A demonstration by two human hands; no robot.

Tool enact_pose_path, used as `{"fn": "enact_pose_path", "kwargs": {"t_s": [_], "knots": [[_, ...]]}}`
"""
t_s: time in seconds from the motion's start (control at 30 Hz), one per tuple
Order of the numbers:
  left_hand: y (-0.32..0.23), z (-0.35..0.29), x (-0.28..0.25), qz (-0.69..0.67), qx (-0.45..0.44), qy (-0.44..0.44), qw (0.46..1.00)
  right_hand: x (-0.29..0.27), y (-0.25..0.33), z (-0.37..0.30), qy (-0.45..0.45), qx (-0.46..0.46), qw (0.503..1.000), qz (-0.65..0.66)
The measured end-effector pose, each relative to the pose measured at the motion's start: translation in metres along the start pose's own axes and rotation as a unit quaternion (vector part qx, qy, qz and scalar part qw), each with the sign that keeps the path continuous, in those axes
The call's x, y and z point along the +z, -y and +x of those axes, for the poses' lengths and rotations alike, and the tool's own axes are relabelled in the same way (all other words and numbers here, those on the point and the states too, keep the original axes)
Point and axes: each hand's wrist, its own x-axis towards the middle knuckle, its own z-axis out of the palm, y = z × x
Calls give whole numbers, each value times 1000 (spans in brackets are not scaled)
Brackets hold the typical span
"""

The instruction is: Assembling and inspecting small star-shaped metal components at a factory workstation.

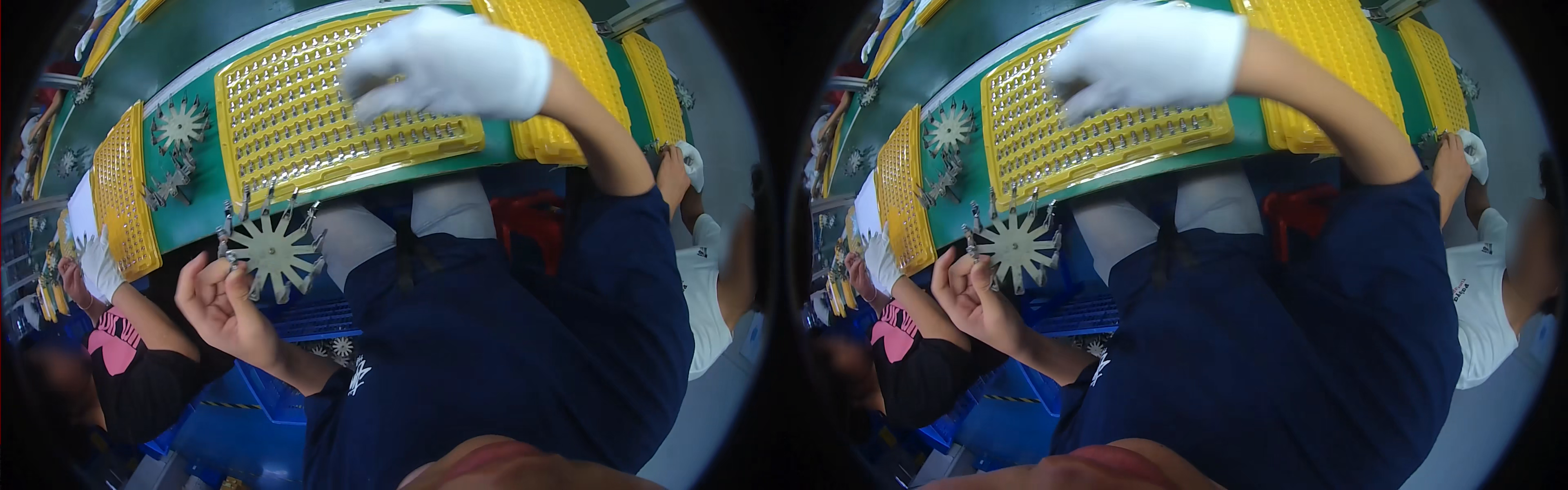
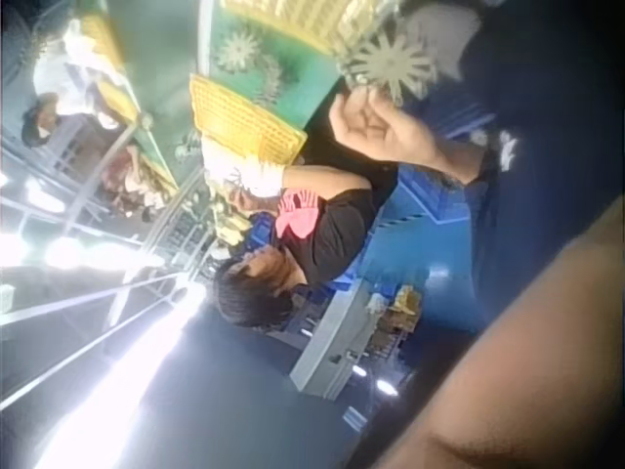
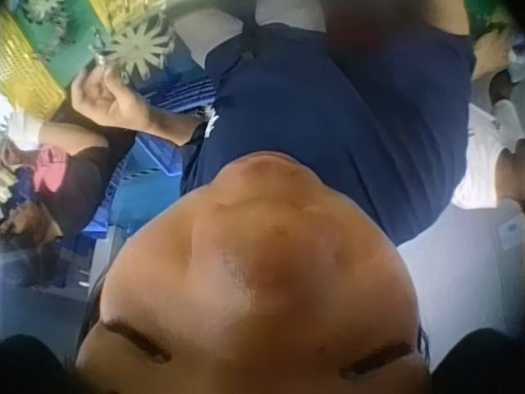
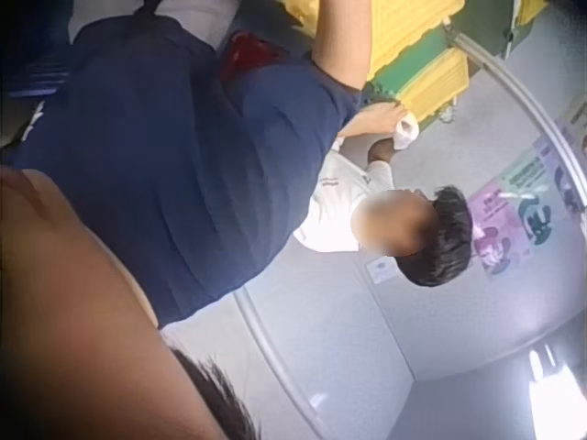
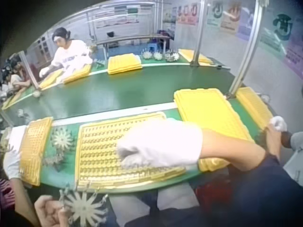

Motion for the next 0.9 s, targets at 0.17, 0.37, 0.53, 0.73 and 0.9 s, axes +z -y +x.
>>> {"fn": "enact_pose_path", "kwargs": {"t_s": [0.17,0.37,0.53,0.73,0.9], "knots": [[14,5,-29,-118,-10,0,993,7,-48,-75,150,107,980,-80],[7,-4,-58,-26,24,-25,999,34,-67,-96,162,41,976,-137],[23,-14,-52,-29,-86,-96,991,48,-63,-100,154,50,973,-167],[35,-25,-53,117,-45,-117,985,54,-71,-96,110,-44,983,-140],[35,-32,-60,130,-72,-146,978,56,-74,-83,143,-94,967,-187]]}}
